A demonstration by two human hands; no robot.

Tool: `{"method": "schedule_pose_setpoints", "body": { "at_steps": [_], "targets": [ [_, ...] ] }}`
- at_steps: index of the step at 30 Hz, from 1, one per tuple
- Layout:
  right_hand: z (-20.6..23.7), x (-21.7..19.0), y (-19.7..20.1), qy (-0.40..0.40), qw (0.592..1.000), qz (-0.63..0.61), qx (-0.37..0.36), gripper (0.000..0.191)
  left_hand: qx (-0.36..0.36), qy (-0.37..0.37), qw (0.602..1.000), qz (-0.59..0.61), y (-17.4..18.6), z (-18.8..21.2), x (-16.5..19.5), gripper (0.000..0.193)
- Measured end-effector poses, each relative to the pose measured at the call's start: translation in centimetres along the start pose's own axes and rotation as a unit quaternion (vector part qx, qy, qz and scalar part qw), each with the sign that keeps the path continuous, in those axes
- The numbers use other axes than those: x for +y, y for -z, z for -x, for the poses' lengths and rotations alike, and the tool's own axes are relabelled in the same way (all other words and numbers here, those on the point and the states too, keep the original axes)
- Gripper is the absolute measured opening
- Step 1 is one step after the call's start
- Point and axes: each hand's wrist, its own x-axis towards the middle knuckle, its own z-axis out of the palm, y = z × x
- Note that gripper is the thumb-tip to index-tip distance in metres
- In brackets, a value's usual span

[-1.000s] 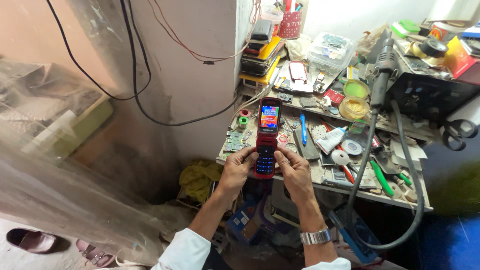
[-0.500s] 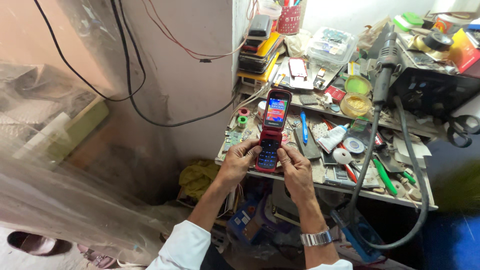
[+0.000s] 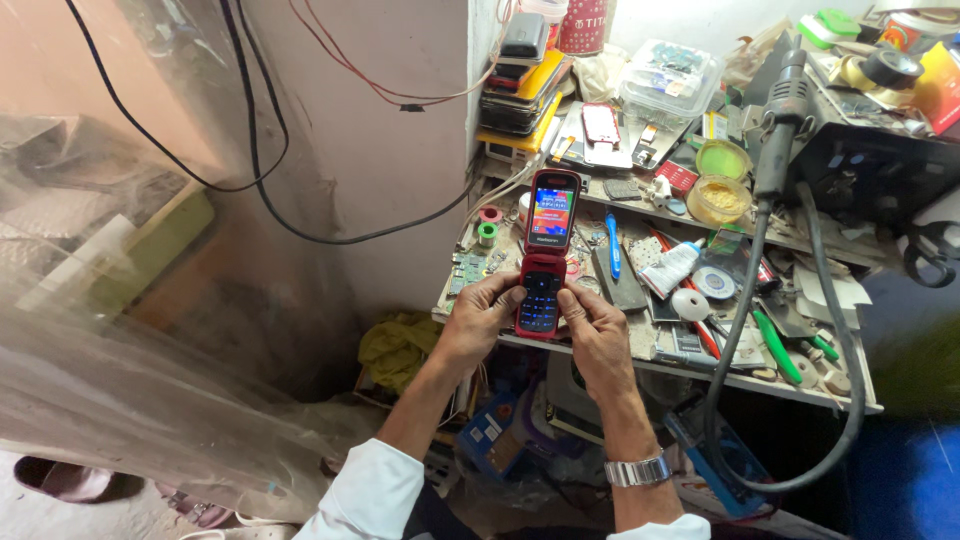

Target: The person operates a red flip phone, navigating menus and pressing keys. They then open the phone's back cover and use a small metal tool to probe the internal battery compartment and circuitry.

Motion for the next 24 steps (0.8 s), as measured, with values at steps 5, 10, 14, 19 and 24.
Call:
{"method": "schedule_pose_setpoints", "body": {
  "at_steps": [5, 10, 14, 19, 24],
  "targets": [
    [0.17, -0.02, -0.19, -0.011, 1.0, -0.007, 0.006, 0.031, 0.0, 0.001, 1.0, -0.003, 0.09, 0.03, 0.05, 0.034],
    [0.33, -0.06, -0.22, -0.004, 1.0, 0.007, 0.008, 0.031, 0.008, 0.014, 1.0, -0.013, 0.07, 0.29, 0.41, 0.034],
    [0.45, -0.02, -0.03, -0.01, 1.0, -0.005, 0.003, 0.031, 0.002, -0.004, 1.0, -0.025, -0.17, 0.49, 0.41, 0.034],
    [0.37, -0.03, -0.11, -0.004, 1.0, 0.002, 0.003, 0.031, 0.006, -0.005, 1.0, -0.026, -0.21, 0.44, 0.45, 0.033],
    [0.84, -0.47, 0.06, -0.006, 1.0, -0.006, 0.0, 0.032, 0.004, -0.008, 1.0, -0.02, -0.65, 0.78, 0.71, 0.033]
  ]
}}
